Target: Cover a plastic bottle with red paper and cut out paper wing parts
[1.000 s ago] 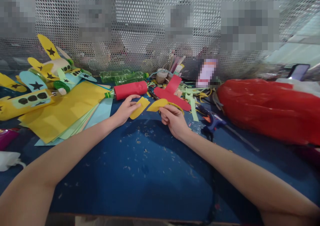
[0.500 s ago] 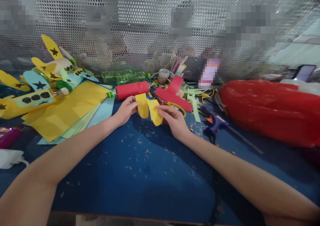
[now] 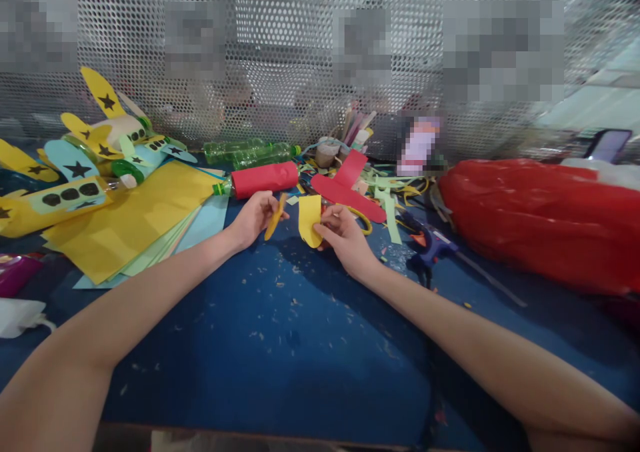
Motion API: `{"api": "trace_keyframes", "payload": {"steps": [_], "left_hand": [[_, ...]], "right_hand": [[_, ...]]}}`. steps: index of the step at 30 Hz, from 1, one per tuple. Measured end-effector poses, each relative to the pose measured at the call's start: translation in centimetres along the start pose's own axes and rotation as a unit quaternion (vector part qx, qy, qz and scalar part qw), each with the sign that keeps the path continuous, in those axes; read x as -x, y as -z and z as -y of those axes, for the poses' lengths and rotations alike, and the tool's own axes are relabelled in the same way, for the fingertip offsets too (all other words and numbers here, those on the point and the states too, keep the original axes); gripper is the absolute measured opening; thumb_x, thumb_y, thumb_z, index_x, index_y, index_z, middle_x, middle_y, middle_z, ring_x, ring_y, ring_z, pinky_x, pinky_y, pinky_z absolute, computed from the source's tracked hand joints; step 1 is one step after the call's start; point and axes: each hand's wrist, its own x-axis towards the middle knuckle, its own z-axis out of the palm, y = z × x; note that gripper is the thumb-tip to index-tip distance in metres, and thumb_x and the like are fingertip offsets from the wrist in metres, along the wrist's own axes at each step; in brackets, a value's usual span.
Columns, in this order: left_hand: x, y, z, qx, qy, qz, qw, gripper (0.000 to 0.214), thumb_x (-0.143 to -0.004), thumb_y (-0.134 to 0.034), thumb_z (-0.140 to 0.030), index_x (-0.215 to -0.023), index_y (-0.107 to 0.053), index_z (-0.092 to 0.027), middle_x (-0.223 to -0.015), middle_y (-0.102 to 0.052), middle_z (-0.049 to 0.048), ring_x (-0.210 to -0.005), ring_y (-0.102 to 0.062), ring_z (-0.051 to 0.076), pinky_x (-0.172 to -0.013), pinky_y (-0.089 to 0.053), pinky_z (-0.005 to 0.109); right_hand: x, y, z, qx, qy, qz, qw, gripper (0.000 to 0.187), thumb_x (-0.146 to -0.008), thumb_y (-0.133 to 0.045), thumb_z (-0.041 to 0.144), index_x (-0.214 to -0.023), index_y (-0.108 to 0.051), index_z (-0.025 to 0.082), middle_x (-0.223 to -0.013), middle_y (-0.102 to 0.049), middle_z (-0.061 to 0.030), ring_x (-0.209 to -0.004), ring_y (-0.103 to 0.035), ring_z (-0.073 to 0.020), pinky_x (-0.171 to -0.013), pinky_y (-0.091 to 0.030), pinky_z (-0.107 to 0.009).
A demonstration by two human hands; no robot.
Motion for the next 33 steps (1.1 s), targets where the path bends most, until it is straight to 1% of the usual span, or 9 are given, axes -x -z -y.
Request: {"api": "trace_keyframes", "payload": {"steps": [2, 3, 6, 10, 14, 18, 23, 28, 33], "left_hand": [[-0.1, 0.1, 0.2, -0.013, 0.021, -0.005, 1.000, 0.039, -0.077, -0.049, -0.053, -0.064, -0.060, -0.019, -0.063, -0.063, 0.0027, -0.065, -0.061, 0.017, -0.064, -0.047, 0.030], [-0.2, 0.1, 0.3, -0.019, 0.021, -0.011, 1.000, 0.036, -0.075, -0.054, -0.052, -0.066, -0.061, -0.018, -0.064, -0.063, 0.0019, -0.064, -0.060, 0.016, -0.063, -0.046, 0.029], [-0.3, 0.1, 0.9, -0.041, -0.022, -0.020, 0.999, 0.023, -0.063, -0.073, -0.033, -0.076, -0.063, -0.017, -0.073, -0.064, -0.0007, -0.068, -0.059, 0.013, -0.066, -0.045, 0.026], [-0.2, 0.1, 1.2, -0.060, -0.082, 0.000, 0.995, 0.043, -0.059, -0.076, -0.020, -0.099, -0.058, -0.019, -0.084, -0.065, -0.0003, -0.076, -0.062, 0.014, -0.071, -0.047, 0.027], [0.0, 0.2, 1.1, -0.060, -0.071, -0.006, 0.996, 0.064, -0.061, -0.076, -0.020, -0.118, -0.047, -0.021, -0.085, -0.066, 0.0006, -0.076, -0.064, 0.018, -0.070, -0.049, 0.031], [-0.2, 0.2, 1.2, -0.066, -0.073, 0.004, 0.995, 0.046, -0.060, -0.079, -0.025, -0.102, -0.062, -0.016, -0.092, -0.069, 0.0055, -0.085, -0.065, 0.019, -0.080, -0.049, 0.034], [-0.2, 0.2, 1.4, -0.062, -0.057, 0.008, 0.996, 0.027, -0.062, -0.079, -0.030, -0.084, -0.072, -0.016, -0.084, -0.072, 0.0041, -0.077, -0.064, 0.016, -0.077, -0.048, 0.031], [-0.1, 0.1, 1.5, -0.064, -0.032, -0.031, 0.997, 0.019, -0.064, -0.077, -0.032, -0.076, -0.073, -0.018, -0.078, -0.072, 0.0024, -0.069, -0.063, 0.015, -0.068, -0.048, 0.027], [-0.1, 0.0, 1.2, -0.129, -0.035, -0.050, 0.990, 0.011, -0.064, -0.072, -0.029, -0.065, -0.068, -0.019, -0.062, -0.063, -0.0017, -0.058, -0.055, 0.012, -0.056, -0.040, 0.024]], "right_hand": [[0.0, 0.0, 0.0, 0.000, 0.001, -0.003, 1.000, 0.033, -0.073, -0.070, 0.035, -0.089, -0.042, 0.026, -0.082, -0.056, 0.0031, -0.060, -0.055, -0.0102, -0.044, -0.048, -0.022], [0.0, 0.0, 0.0, -0.001, 0.004, -0.009, 1.000, 0.032, -0.073, -0.069, 0.036, -0.089, -0.043, 0.026, -0.081, -0.055, 0.0031, -0.060, -0.054, -0.0104, -0.044, -0.048, -0.022], [-0.1, 0.1, -0.1, -0.004, 0.004, -0.036, 0.999, 0.029, -0.075, -0.067, 0.039, -0.089, -0.046, 0.026, -0.080, -0.052, 0.0032, -0.062, -0.054, -0.0112, -0.042, -0.046, -0.021], [-0.1, 0.1, -0.3, -0.006, 0.004, -0.047, 0.999, 0.030, -0.073, -0.069, 0.038, -0.089, -0.047, 0.026, -0.078, -0.053, 0.0030, -0.062, -0.053, -0.0113, -0.044, -0.046, -0.021], [-0.1, 0.1, -0.2, -0.008, -0.011, -0.035, 0.999, 0.035, -0.072, -0.071, 0.038, -0.094, -0.047, 0.026, -0.077, -0.060, 0.0032, -0.060, -0.055, -0.0116, -0.047, -0.047, -0.022], [-0.1, 0.1, 0.1, -0.015, -0.038, -0.024, 0.999, 0.044, -0.069, -0.074, 0.041, -0.102, -0.050, 0.025, -0.077, -0.065, 0.0021, -0.061, -0.059, -0.0127, -0.051, -0.049, -0.025], [-0.2, 0.0, -0.1, -0.011, -0.064, -0.013, 0.998, 0.035, -0.066, -0.076, 0.046, -0.081, -0.056, 0.022, -0.068, -0.064, 0.0020, -0.057, -0.057, -0.0118, -0.052, -0.046, -0.025], [-0.2, 0.1, 0.1, 0.019, -0.021, -0.019, 0.999, 0.031, -0.069, -0.073, 0.045, -0.083, -0.058, 0.022, -0.069, -0.061, 0.0025, -0.059, -0.054, -0.0117, -0.056, -0.043, -0.026], [-0.5, 0.9, 1.3, 0.156, 0.024, 0.026, 0.987, 0.022, -0.075, -0.066, 0.040, -0.084, -0.064, 0.020, -0.073, -0.061, 0.0003, -0.064, -0.052, -0.0133, -0.061, -0.041, -0.029]]}}
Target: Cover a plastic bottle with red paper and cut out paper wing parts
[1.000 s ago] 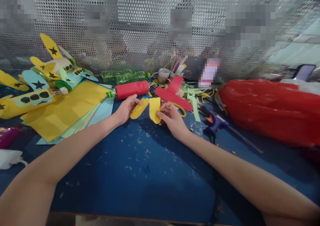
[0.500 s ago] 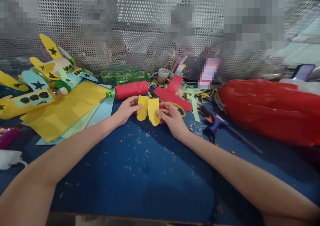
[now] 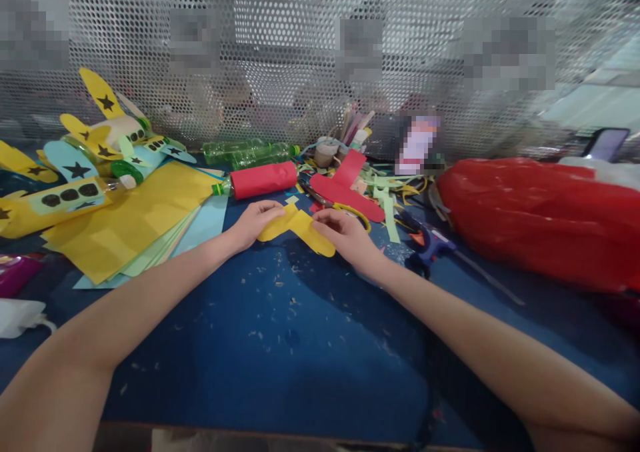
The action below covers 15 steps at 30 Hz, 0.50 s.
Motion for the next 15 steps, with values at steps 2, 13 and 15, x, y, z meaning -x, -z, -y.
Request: {"api": "trace_keyframes", "payload": {"steps": [2, 13, 15], "left_hand": [[0.1, 0.1, -0.2, -0.018, -0.002, 0.019, 1.000, 0.010, -0.065, -0.069, -0.028, -0.063, -0.067, -0.019, -0.059, -0.060, -0.0027, -0.055, -0.052, 0.011, -0.053, -0.037, 0.024], [0.4, 0.3, -0.8, -0.143, -0.025, 0.122, 0.982, 0.030, -0.076, -0.067, -0.031, -0.102, -0.070, -0.017, -0.090, -0.071, 0.0044, -0.074, -0.061, 0.014, -0.070, -0.046, 0.027], [0.4, 0.4, -0.7, -0.155, -0.040, 0.109, 0.981, 0.033, -0.079, -0.065, -0.031, -0.107, -0.067, -0.015, -0.092, -0.070, 0.0057, -0.077, -0.062, 0.015, -0.072, -0.047, 0.028]], "right_hand": [[-0.3, 0.6, 0.4, 0.045, -0.001, 0.027, 0.999, 0.021, -0.076, -0.065, 0.039, -0.082, -0.066, 0.020, -0.076, -0.064, -0.0019, -0.066, -0.053, -0.0143, -0.063, -0.041, -0.030], [-1.4, 1.9, 0.4, 0.065, -0.094, 0.138, 0.984, 0.021, -0.074, -0.063, 0.034, -0.086, -0.061, 0.017, -0.066, -0.061, 0.0002, -0.058, -0.053, -0.0122, -0.055, -0.040, -0.027], [-1.3, 1.9, 0.4, 0.118, -0.091, 0.158, 0.976, 0.022, -0.073, -0.065, 0.034, -0.086, -0.061, 0.018, -0.064, -0.061, 0.0003, -0.057, -0.053, -0.0130, -0.055, -0.040, -0.028]]}}
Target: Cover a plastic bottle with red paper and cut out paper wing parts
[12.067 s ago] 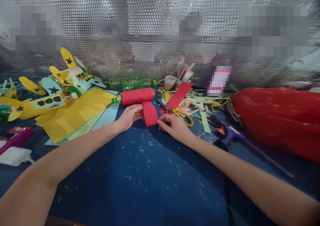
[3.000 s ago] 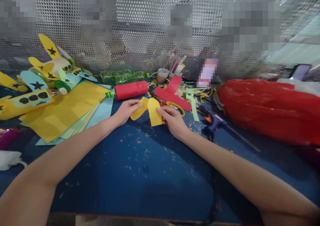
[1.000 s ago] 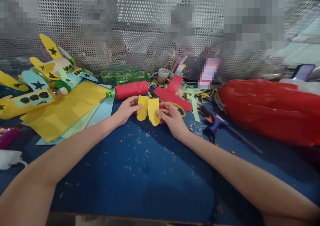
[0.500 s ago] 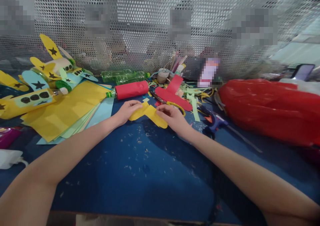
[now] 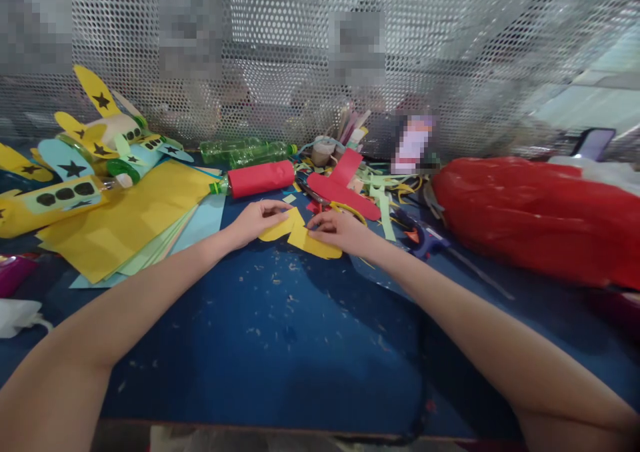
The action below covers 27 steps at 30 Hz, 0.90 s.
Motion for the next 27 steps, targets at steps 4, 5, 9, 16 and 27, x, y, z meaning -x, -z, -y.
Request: {"api": "trace_keyframes", "payload": {"steps": [4, 5, 9, 16, 27], "left_hand": [[-0.1, -0.1, 0.3, 0.012, -0.016, -0.034, 0.999, 0.028, -0.079, -0.063, -0.028, -0.103, -0.064, -0.013, -0.102, -0.069, 0.0088, -0.088, -0.063, 0.017, -0.083, -0.047, 0.032], [-0.2, -0.1, 0.3, 0.021, -0.020, -0.038, 0.999, 0.025, -0.079, -0.063, -0.027, -0.100, -0.063, -0.013, -0.102, -0.069, 0.0086, -0.090, -0.063, 0.017, -0.085, -0.047, 0.032], [-0.3, -0.2, 0.4, 0.061, -0.023, -0.038, 0.997, 0.016, -0.077, -0.063, -0.023, -0.091, -0.061, -0.015, -0.095, -0.069, 0.0059, -0.089, -0.063, 0.018, -0.085, -0.047, 0.033], [-0.4, -0.4, 0.2, 0.163, 0.021, -0.075, 0.984, 0.022, -0.075, -0.056, -0.015, -0.097, -0.053, -0.018, -0.081, -0.061, 0.0002, -0.070, -0.060, 0.013, -0.064, -0.045, 0.025], [-0.4, -0.7, -0.2, 0.166, 0.002, -0.101, 0.981, 0.029, -0.070, -0.070, -0.033, -0.079, -0.047, -0.019, -0.063, -0.051, -0.0048, -0.054, -0.047, 0.008, -0.054, -0.036, 0.022]], "right_hand": [[0.5, -0.1, 0.5, 0.046, 0.006, -0.019, 0.999, 0.020, -0.073, -0.065, 0.037, -0.077, -0.059, 0.019, -0.066, -0.063, -0.0007, -0.060, -0.056, -0.0145, -0.059, -0.043, -0.030], [0.6, -0.1, 0.6, 0.049, 0.019, -0.026, 0.998, 0.020, -0.073, -0.065, 0.038, -0.075, -0.058, 0.019, -0.068, -0.063, -0.0011, -0.062, -0.056, -0.0145, -0.061, -0.044, -0.031], [0.5, 0.1, 0.5, 0.036, 0.049, -0.031, 0.998, 0.023, -0.074, -0.064, 0.041, -0.075, -0.059, 0.019, -0.069, -0.061, -0.0012, -0.062, -0.056, -0.0138, -0.061, -0.044, -0.030], [0.8, 0.0, 0.9, 0.125, 0.036, -0.117, 0.985, 0.016, -0.078, -0.057, 0.034, -0.072, -0.055, 0.019, -0.062, -0.058, -0.0007, -0.054, -0.051, -0.0128, -0.054, -0.039, -0.027], [4.4, -4.7, 3.1, 0.367, 0.207, -0.124, 0.898, 0.008, -0.084, -0.053, 0.023, -0.077, -0.052, 0.019, -0.075, -0.057, -0.0022, -0.069, -0.053, -0.0144, -0.061, -0.038, -0.025]]}}
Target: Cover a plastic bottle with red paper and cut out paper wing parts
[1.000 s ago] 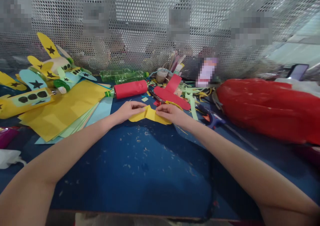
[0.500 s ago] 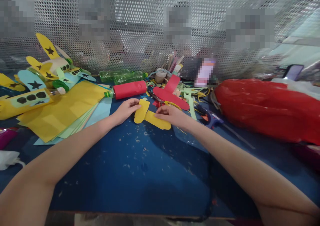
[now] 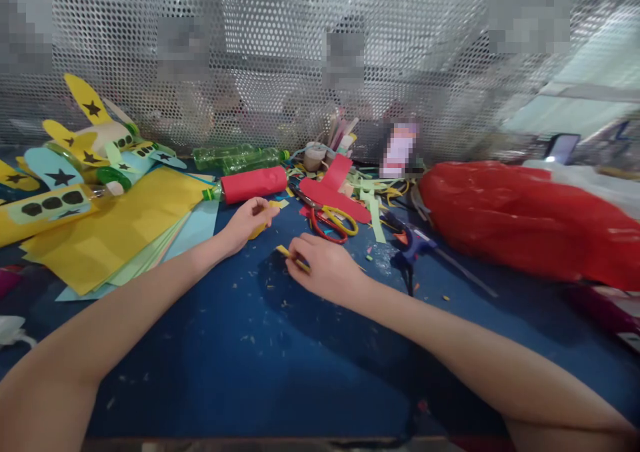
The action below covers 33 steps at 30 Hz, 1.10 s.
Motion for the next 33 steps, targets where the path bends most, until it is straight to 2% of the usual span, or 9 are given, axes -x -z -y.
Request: {"api": "trace_keyframes", "payload": {"steps": [2, 5, 12, 18, 21, 23, 28, 31, 33], "left_hand": [[0.0, 0.2, 0.3, -0.012, -0.027, -0.006, 1.000, 0.039, -0.060, -0.078, -0.026, -0.079, -0.045, -0.019, -0.068, -0.051, -0.0063, -0.056, -0.046, 0.007, -0.056, -0.036, 0.022], [0.0, 0.5, 0.6, -0.016, -0.027, -0.014, 0.999, 0.038, -0.058, -0.073, -0.016, -0.082, -0.044, -0.020, -0.069, -0.050, -0.0073, -0.056, -0.044, 0.006, -0.056, -0.036, 0.021], [0.0, 0.5, -0.2, 0.105, 0.014, 0.013, 0.994, 0.012, -0.066, -0.053, -0.021, -0.076, -0.047, -0.019, -0.058, -0.051, -0.0044, -0.056, -0.052, 0.010, -0.054, -0.036, 0.022], [0.1, 0.3, -0.7, 0.113, 0.017, 0.010, 0.993, 0.012, -0.067, -0.051, -0.024, -0.077, -0.045, -0.021, -0.060, -0.056, -0.0032, -0.056, -0.054, 0.012, -0.054, -0.037, 0.024], [0.2, 0.3, -0.8, 0.103, 0.023, 0.023, 0.994, 0.007, -0.074, -0.047, -0.028, -0.076, -0.044, -0.022, -0.062, -0.060, -0.0008, -0.058, -0.056, 0.013, -0.057, -0.040, 0.026], [0.2, 0.3, -0.8, 0.092, 0.027, 0.031, 0.995, 0.010, -0.078, -0.044, -0.031, -0.076, -0.046, -0.021, -0.065, -0.063, 0.0015, -0.060, -0.057, 0.014, -0.060, -0.042, 0.027], [0.4, 0.2, -1.0, 0.043, 0.056, 0.035, 0.997, 0.021, -0.082, -0.037, -0.034, -0.075, -0.050, -0.020, -0.071, -0.070, 0.0067, -0.065, -0.062, 0.016, -0.066, -0.046, 0.029], [0.6, 0.0, -1.0, 0.021, 0.051, 0.036, 0.998, 0.015, -0.080, -0.042, -0.034, -0.075, -0.047, -0.020, -0.071, -0.072, 0.0070, -0.068, -0.064, 0.018, -0.069, -0.048, 0.031], [0.6, -0.1, -0.8, -0.005, 0.042, 0.037, 0.998, 0.016, -0.079, -0.046, -0.036, -0.077, -0.048, -0.020, -0.077, -0.073, 0.0071, -0.073, -0.065, 0.020, -0.073, -0.048, 0.033]], "right_hand": [[0.3, -0.2, 0.4, 0.002, 0.020, 0.046, 0.999, 0.015, -0.086, -0.056, 0.033, -0.082, -0.055, 0.018, -0.083, -0.058, -0.0045, -0.074, -0.054, -0.0166, -0.065, -0.041, -0.027], [0.4, -0.4, 0.6, -0.013, 0.023, 0.083, 0.996, 0.024, -0.083, -0.062, 0.040, -0.090, -0.056, 0.017, -0.094, -0.057, -0.0074, -0.081, -0.054, -0.0186, -0.072, -0.045, -0.030], [0.1, -1.0, -0.7, 0.000, 0.033, 0.048, 0.998, 0.025, -0.089, -0.056, 0.040, -0.098, -0.057, 0.017, -0.101, -0.056, -0.0108, -0.089, -0.053, -0.0216, -0.082, -0.046, -0.037], [-0.4, -1.2, -1.8, 0.042, 0.025, 0.025, 0.998, 0.028, -0.091, -0.052, 0.035, -0.113, -0.057, 0.018, -0.111, -0.057, -0.0128, -0.096, -0.054, -0.0243, -0.086, -0.045, -0.039], [-0.6, -1.2, -2.5, 0.079, -0.031, 0.025, 0.996, 0.030, -0.093, -0.048, 0.035, -0.116, -0.058, 0.018, -0.110, -0.059, -0.0137, -0.093, -0.057, -0.0256, -0.077, -0.047, -0.037], [-0.9, -1.2, -2.9, 0.089, -0.070, 0.028, 0.993, 0.029, -0.093, -0.048, 0.036, -0.109, -0.061, 0.015, -0.104, -0.061, -0.0147, -0.089, -0.059, -0.0258, -0.073, -0.047, -0.036], [-1.9, -0.3, -4.2, 0.003, -0.084, -0.018, 0.996, 0.026, -0.092, -0.050, 0.036, -0.096, -0.064, 0.015, -0.091, -0.066, -0.0097, -0.080, -0.061, -0.0190, -0.074, -0.046, -0.030], [-2.7, 1.5, -6.6, 0.007, -0.129, -0.040, 0.991, 0.022, -0.090, -0.049, 0.031, -0.090, -0.067, 0.018, -0.082, -0.068, -0.0061, -0.070, -0.059, -0.0171, -0.066, -0.043, -0.029], [-2.9, 3.1, -9.2, 0.079, -0.189, -0.067, 0.976, 0.022, -0.088, -0.049, 0.026, -0.091, -0.070, 0.018, -0.083, -0.069, -0.0087, -0.071, -0.058, -0.0195, -0.067, -0.043, -0.032]]}}
